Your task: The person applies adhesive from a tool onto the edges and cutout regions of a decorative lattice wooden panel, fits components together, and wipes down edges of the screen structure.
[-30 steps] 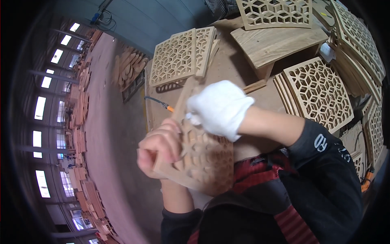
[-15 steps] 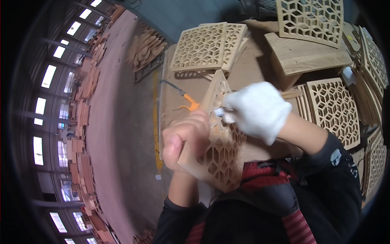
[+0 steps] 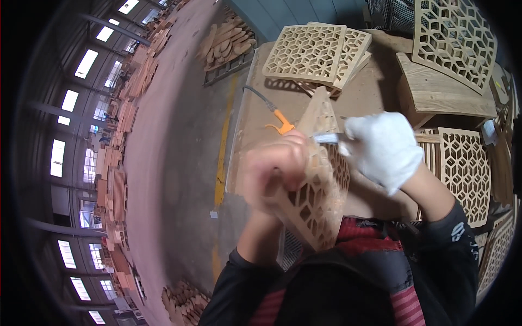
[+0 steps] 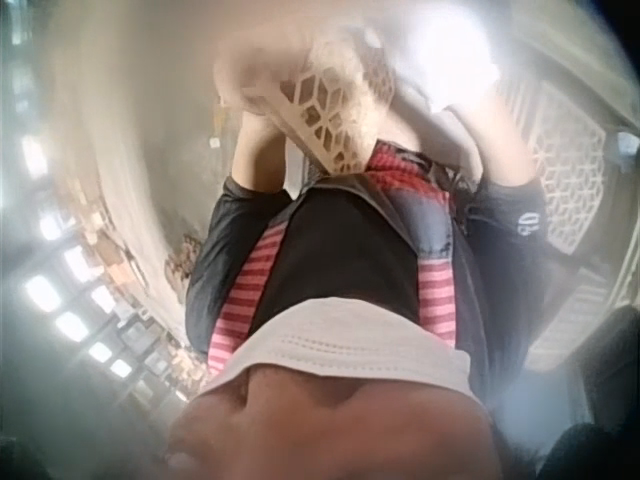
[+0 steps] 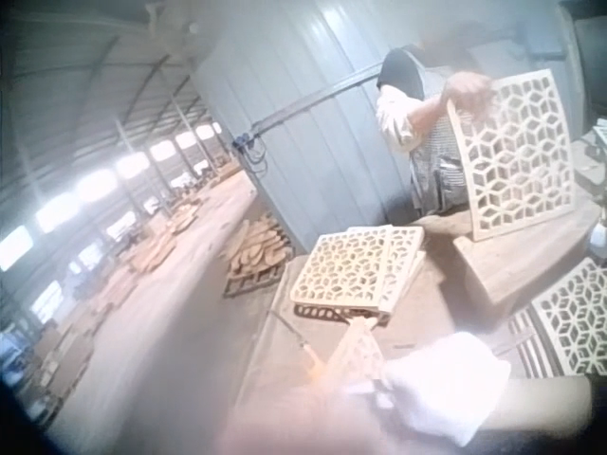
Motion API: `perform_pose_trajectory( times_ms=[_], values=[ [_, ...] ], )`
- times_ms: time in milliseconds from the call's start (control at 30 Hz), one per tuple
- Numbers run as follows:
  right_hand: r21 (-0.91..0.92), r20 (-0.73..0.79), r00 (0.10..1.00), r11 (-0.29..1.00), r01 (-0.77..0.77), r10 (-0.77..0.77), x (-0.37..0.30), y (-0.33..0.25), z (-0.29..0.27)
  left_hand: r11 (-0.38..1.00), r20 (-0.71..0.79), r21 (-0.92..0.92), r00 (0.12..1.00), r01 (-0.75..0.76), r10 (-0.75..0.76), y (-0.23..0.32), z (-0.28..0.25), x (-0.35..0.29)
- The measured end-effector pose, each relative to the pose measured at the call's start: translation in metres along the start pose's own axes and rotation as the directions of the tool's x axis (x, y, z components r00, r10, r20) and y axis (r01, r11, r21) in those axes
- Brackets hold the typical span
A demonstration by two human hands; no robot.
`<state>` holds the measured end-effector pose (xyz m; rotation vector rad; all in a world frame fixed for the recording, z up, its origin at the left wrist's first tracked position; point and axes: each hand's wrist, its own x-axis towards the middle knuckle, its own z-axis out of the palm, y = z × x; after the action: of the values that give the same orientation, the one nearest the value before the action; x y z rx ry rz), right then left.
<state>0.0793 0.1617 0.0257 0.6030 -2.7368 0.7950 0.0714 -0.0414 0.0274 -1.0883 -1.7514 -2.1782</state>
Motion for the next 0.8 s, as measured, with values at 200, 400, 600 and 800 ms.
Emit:
perform_pose_trajectory(
  times_ms=[200, 400, 600, 800],
  values=[
    [0.048, -0.002, 0.998, 0.997, 0.068, -0.068, -0.006, 0.007, -0.004, 0.997, 0.128, 0.076, 0.992, -0.017, 0.007, 0.002, 0.009, 0.002],
    [-0.084, -0.114, 0.988, 0.992, 0.099, -0.108, 0.006, 0.005, 0.013, 0.997, 0.190, 0.080, 0.982, -0.005, -0.011, -0.002, 0.025, 0.015],
    [0.035, -0.049, 0.999, 0.999, 0.006, -0.004, -0.017, 0.011, -0.007, 0.999, 0.115, 0.052, 0.993, 0.000, -0.006, -0.002, 0.006, 0.003],
    [-0.078, -0.102, 0.992, 0.994, 0.073, -0.081, 0.004, 0.006, 0.009, 1.000, 0.154, 0.028, 0.988, -0.010, 0.006, -0.004, 0.027, 0.015]
  ],
)
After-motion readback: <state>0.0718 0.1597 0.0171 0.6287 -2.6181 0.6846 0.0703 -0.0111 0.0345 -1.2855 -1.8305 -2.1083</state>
